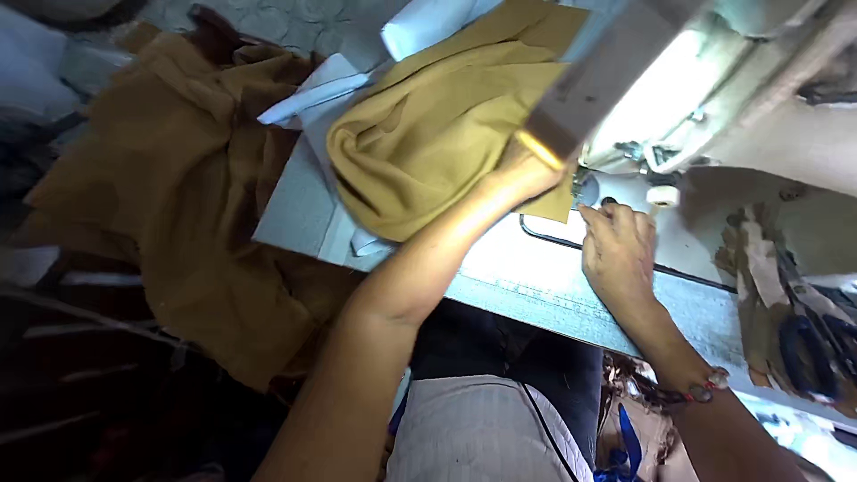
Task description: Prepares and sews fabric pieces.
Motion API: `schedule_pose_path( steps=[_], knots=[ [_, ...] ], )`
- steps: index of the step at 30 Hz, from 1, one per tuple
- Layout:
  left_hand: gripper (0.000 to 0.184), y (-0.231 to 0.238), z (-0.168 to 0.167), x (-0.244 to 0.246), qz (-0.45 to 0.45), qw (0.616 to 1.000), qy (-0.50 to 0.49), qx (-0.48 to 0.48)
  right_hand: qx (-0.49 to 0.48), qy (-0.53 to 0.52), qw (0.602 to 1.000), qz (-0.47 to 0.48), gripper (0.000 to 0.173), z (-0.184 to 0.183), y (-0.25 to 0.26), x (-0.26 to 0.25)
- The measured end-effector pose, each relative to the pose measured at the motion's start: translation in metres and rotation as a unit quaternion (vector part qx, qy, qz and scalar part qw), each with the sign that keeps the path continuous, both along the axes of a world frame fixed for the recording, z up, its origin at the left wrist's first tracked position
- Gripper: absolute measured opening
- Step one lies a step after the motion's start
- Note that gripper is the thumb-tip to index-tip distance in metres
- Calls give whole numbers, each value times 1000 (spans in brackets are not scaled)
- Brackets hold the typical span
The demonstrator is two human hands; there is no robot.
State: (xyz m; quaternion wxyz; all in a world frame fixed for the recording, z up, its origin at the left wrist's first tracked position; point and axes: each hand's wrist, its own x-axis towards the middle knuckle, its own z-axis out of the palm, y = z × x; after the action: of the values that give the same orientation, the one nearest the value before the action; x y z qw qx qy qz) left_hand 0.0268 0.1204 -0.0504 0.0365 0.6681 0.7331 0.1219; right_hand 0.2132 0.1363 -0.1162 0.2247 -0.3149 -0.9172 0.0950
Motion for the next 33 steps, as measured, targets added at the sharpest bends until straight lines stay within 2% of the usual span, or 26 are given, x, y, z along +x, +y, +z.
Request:
schedule_pose_path(
  steps=[1, 2, 3, 4, 5, 6, 7, 8, 10, 13, 17, 21, 24, 27, 30, 33],
  knots=[
    [29, -1, -24, -6, 2, 992, -50, 120, 1, -1, 1000, 2, 34, -1, 1, 0],
    [26, -9, -21, -4, 26, 985, -81, 149, 3, -2, 1000, 3, 34, -2, 2, 0],
    [24, -26, 9, 5, 62, 990, -87, 88, 3, -1, 1000, 4, 34, -2, 3, 0],
    [29, -40, 66, 14, 87, 984, -104, -116, 1, 2, 1000, 9, 34, -1, 5, 0],
    [33, -41, 82, 17, 83, 975, -113, -172, -6, 6, 1000, 19, 34, 0, 8, 1],
    [30, -33, 58, 14, 72, 986, -116, -96, -17, 8, 999, 34, 35, 2, 14, 2],
    [22, -7, -12, 7, 55, 978, -115, 162, -38, 12, 998, 52, 35, 5, 23, 3],
    [20, 19, -46, -5, 42, 968, -115, 220, -66, 19, 995, 68, 35, 8, 33, 3],
    [25, 41, -54, -24, 58, 978, -131, 154, -110, 35, 991, 62, 34, 13, 52, -3],
    [30, 43, -28, -37, 114, 967, -204, 103, -160, 34, 986, -23, 38, 19, 71, -24],
    [28, 81, -51, -54, 119, 960, -187, 170, -183, -18, 982, -51, 43, -4, 94, 0],
    [26, 86, -60, -60, 96, 952, -210, 200, -298, -70, 945, -110, 40, 2, 100, -1],
    [25, 64, -52, -51, 106, 921, -284, 243, -283, -104, 949, -88, 42, 5, 105, -4],
    [25, 39, -52, -45, 117, 902, -320, 263, -230, -55, 971, -17, 38, 9, 109, -12],
    [25, 25, -48, -49, 145, 891, -344, 257, -177, 14, 984, -4, 38, 8, 109, -17],
    [25, 37, -50, -63, 145, 903, -324, 241, -250, 38, 967, -16, 35, 23, 95, -13]
  ],
)
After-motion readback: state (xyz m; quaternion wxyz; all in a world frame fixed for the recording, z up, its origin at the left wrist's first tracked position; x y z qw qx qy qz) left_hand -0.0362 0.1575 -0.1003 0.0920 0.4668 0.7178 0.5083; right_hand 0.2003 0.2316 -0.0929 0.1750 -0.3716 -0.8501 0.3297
